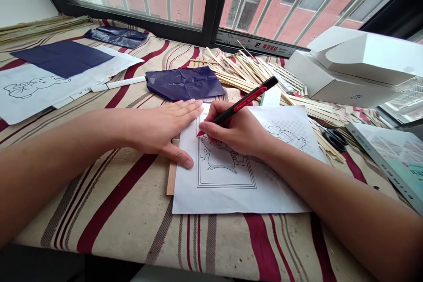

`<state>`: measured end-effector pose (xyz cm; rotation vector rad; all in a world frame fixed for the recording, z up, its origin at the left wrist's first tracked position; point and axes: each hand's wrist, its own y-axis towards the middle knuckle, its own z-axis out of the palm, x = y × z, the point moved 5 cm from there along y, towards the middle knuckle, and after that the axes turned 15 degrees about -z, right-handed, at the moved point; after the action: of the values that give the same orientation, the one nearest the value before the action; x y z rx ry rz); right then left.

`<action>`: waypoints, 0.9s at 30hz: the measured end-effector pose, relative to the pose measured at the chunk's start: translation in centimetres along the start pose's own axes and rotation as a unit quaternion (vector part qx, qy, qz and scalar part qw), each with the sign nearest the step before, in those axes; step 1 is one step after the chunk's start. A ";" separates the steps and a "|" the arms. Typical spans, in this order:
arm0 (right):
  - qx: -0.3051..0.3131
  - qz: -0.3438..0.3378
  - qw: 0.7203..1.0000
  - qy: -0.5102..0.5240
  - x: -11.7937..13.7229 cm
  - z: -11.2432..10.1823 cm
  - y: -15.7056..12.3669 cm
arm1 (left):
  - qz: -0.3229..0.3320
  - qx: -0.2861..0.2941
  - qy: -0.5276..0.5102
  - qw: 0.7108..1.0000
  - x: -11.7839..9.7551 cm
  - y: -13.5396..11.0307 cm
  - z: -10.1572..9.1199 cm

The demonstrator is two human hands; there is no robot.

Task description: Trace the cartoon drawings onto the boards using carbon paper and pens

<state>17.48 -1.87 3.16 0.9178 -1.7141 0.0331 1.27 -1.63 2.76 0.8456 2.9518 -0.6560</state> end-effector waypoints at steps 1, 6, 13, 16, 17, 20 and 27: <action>0.007 0.002 1.000 0.009 0.0 0.1 0.0 | 0.001 0.000 0.001 1.000 0.0 0.0 0.0; 0.002 -0.006 1.000 0.008 0.1 0.0 0.0 | 0.012 -0.006 -0.006 1.000 0.1 0.0 0.1; 0.019 0.002 0.999 0.028 0.1 0.1 -0.1 | 0.014 -0.007 -0.005 1.000 0.2 0.0 0.1; 0.034 0.006 0.998 0.057 0.2 0.3 -0.2 | 0.000 0.004 0.003 1.000 0.2 0.0 0.2; 0.032 0.006 0.998 0.057 0.1 0.2 -0.2 | -0.001 0.005 0.002 1.000 0.1 0.0 0.1; 0.008 0.005 1.000 0.026 0.0 0.0 -0.2 | 0.009 -0.002 -0.010 1.000 0.1 0.0 0.0; 0.027 0.008 0.999 0.031 0.0 0.1 -0.1 | 0.021 -0.014 -0.017 1.000 0.4 0.1 0.2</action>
<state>17.50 -1.98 3.05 0.9330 -1.6701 0.1186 0.95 -1.45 2.55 0.8814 2.8981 -0.6205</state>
